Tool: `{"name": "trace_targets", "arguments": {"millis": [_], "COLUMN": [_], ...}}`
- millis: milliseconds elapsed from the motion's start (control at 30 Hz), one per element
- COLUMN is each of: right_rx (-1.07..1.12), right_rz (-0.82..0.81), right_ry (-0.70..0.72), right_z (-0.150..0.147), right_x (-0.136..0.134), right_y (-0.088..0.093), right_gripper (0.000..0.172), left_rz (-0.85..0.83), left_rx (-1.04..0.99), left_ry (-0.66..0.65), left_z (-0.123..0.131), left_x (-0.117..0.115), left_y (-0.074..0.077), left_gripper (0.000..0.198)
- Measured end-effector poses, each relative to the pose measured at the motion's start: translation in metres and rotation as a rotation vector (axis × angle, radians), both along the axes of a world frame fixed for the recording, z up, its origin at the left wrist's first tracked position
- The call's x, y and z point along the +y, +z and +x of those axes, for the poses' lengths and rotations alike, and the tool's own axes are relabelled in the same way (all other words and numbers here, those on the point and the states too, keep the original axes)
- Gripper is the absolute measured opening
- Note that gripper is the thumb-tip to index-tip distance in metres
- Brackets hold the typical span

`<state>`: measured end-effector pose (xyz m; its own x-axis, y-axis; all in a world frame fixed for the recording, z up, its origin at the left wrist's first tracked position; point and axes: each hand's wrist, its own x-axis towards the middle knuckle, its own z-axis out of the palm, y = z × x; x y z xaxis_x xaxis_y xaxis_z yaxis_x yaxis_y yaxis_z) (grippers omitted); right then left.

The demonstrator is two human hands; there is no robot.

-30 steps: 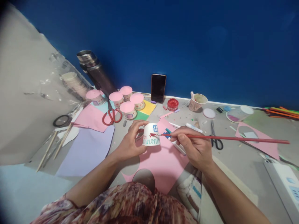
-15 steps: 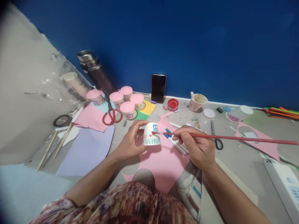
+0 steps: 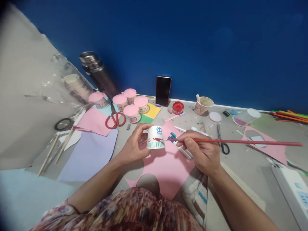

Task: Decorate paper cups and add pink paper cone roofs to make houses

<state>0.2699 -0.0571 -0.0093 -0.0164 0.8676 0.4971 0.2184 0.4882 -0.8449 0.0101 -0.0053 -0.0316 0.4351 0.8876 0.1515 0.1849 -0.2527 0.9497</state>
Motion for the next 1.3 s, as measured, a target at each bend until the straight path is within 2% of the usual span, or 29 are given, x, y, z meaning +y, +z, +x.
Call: {"name": "trace_targets", "arguments": {"millis": [600,833,933,1067,1300], "right_rx": [-0.032,0.107,0.152,0.105,0.052], "right_rz": [0.005,-0.034,-0.063,-0.037,-0.011], "right_ry": [0.033,-0.104,-0.121,-0.079,-0.09], "right_z": [-0.0044,0.0021,0.0028,0.0015,-0.0001], "right_x": [-0.001,-0.002,-0.0011,-0.0003,-0.0004], "right_y": [-0.0001,0.0024,0.0019,0.002,0.0036], "right_gripper": [0.023,0.02,0.02,0.021,0.022], "left_rz": [0.013,-0.026,-0.028,-0.006,0.011], "left_rx": [0.052,0.027,0.02,0.025,0.035], "left_ry": [-0.006,0.002,0.01,0.012,-0.017], "left_z": [0.001,0.0014,0.0017,0.0016,0.0007], "left_x": [-0.0003,-0.001,-0.0016,-0.0016,-0.0012], "left_y": [0.005,0.006,0.006,0.0049,0.0027], "left_gripper": [0.069,0.071,0.071,0.071,0.071]}}
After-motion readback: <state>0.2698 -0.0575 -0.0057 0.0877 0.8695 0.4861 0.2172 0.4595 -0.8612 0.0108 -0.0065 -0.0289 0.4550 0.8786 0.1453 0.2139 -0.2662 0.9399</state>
